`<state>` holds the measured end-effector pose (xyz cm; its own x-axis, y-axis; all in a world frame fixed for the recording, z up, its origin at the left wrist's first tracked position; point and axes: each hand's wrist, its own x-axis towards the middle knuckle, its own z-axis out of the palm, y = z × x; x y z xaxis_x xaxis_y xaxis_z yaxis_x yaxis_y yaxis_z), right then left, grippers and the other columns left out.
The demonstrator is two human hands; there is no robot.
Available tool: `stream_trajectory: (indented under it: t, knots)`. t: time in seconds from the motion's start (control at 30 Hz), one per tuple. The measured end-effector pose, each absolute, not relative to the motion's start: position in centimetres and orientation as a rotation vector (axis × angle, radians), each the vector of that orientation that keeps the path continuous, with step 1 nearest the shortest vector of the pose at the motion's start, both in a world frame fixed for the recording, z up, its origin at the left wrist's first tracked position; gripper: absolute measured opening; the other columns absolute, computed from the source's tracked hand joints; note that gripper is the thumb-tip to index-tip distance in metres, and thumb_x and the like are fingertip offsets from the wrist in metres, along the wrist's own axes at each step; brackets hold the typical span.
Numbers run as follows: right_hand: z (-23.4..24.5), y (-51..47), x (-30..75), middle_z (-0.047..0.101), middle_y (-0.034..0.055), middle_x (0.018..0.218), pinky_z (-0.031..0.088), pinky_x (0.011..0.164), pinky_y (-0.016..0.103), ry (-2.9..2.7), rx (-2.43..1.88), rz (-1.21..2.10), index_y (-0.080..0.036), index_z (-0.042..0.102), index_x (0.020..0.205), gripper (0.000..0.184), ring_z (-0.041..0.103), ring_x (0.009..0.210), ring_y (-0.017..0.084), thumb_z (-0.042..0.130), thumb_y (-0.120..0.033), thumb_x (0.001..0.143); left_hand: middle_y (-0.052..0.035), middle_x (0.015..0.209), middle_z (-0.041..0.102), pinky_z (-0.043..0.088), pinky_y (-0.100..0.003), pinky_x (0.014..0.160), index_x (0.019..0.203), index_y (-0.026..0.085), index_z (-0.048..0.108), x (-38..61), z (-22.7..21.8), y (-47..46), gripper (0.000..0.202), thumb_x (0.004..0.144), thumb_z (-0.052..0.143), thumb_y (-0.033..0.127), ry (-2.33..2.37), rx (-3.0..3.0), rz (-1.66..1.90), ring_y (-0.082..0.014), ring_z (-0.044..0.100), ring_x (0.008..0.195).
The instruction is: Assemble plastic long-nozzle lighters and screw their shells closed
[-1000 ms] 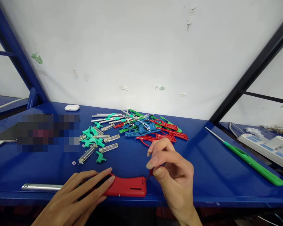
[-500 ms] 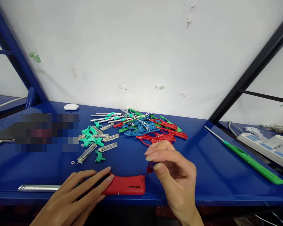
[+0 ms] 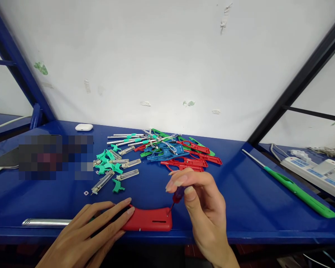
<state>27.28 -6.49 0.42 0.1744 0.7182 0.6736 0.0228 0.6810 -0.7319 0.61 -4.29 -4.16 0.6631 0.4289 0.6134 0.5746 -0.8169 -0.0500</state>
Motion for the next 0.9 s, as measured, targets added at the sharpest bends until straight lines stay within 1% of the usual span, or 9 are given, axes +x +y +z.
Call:
stream_trajectory:
  t: [0.1,0.2,0.3,0.4,0.5,0.6,0.7,0.77,0.9]
  knots:
    - [0.54,-6.48,27.14,0.067,0.002,0.096,0.053,0.098,0.041,-1.372,-0.666,0.526,-0.03,0.071,0.105,0.003,0.064,0.099,0.021,0.069,-0.03,0.103,0.0015,0.144,0.071,0.062,-0.037,0.091,0.144,0.027,0.064,0.55,-4.07,-4.35,0.039,0.114,0.04,0.018,-0.819,-2.646,-0.882,-0.0224,0.07,0.112]
    - [0.7,-6.44,26.94,0.065,-0.0007,0.091,0.054,0.096,0.034,-1.368,-0.626,0.419,-0.028,0.071,0.098,0.009,0.062,0.094,0.017,0.079,-0.023,0.096,0.0008,0.14,0.073,0.062,-0.034,0.089,0.14,0.025,0.067,0.67,-3.91,-4.39,0.039,0.114,0.039,0.018,-0.802,-2.636,-0.914,-0.0208,0.071,0.107]
    - [0.65,-6.53,26.71,0.067,-0.0017,0.091,0.055,0.09,0.033,-1.333,-0.649,0.372,-0.03,0.071,0.113,0.016,0.063,0.088,0.016,0.065,-0.018,0.105,0.0006,0.138,0.075,0.062,-0.033,0.087,0.137,0.024,0.068,0.92,-3.74,-4.33,0.038,0.114,0.039,0.018,-0.794,-2.619,-0.941,-0.0204,0.072,0.104]
    - [0.5,-6.51,26.65,0.07,0.0008,0.097,0.056,0.088,0.036,-1.313,-0.696,0.419,-0.031,0.07,0.121,0.022,0.068,0.095,0.018,0.053,-0.02,0.111,0.001,0.136,0.076,0.061,-0.033,0.088,0.135,0.024,0.069,1.09,-3.59,-4.23,0.038,0.114,0.039,0.017,-0.794,-2.611,-0.958,-0.0202,0.072,0.104]
    - [0.52,-6.38,26.83,0.068,0.0023,0.103,0.055,0.087,0.036,-1.326,-0.68,0.405,-0.029,0.072,0.105,0.004,0.065,0.099,0.02,0.068,-0.027,0.104,0.001,0.134,0.077,0.06,-0.033,0.087,0.133,0.024,0.07,1.11,-3.49,-4.14,0.038,0.115,0.038,0.017,-0.785,-2.604,-0.978,-0.0199,0.073,0.103]
    - [0.55,-6.46,27.09,0.065,0.0003,0.096,0.054,0.081,0.032,-1.34,-0.687,0.301,-0.028,0.075,0.101,0.01,0.062,0.091,0.017,0.08,-0.022,0.095,0.0017,0.133,0.077,0.06,-0.033,0.085,0.133,0.024,0.07,1.1,-3.53,-4.08,0.038,0.114,0.038,0.016,-0.774,-2.601,-0.991,-0.0199,0.073,0.102]
    - [0.43,-6.7,27.18,0.071,0.0015,0.1,0.055,0.084,0.031,-1.354,-0.756,0.322,-0.03,0.075,0.118,0.021,0.065,0.095,0.016,0.063,-0.018,0.107,0.0017,0.132,0.077,0.06,-0.034,0.085,0.133,0.024,0.07,1.09,-3.68,-4.1,0.038,0.114,0.038,0.016,-0.771,-2.603,-0.996,-0.0202,0.072,0.102]
    - [0.37,-6.73,27.14,0.072,0.0028,0.109,0.056,0.089,0.032,-1.365,-0.75,0.383,-0.031,0.074,0.121,0.023,0.066,0.101,0.017,0.057,-0.021,0.11,0.0014,0.132,0.077,0.06,-0.034,0.085,0.133,0.024,0.07,1.03,-3.73,-4.17,0.038,0.115,0.037,0.017,-0.769,-2.602,-1.001,-0.0202,0.072,0.103]
    - [0.39,-6.48,27.1,0.068,0.0008,0.105,0.057,0.081,0.031,-1.356,-0.664,0.4,-0.032,0.077,0.106,0.012,0.065,0.095,0.017,0.075,-0.022,0.099,0.0012,0.133,0.077,0.059,-0.034,0.086,0.134,0.024,0.069,1.0,-3.63,-4.25,0.037,0.114,0.038,0.016,-0.776,-2.608,-0.995,-0.0201,0.072,0.103]
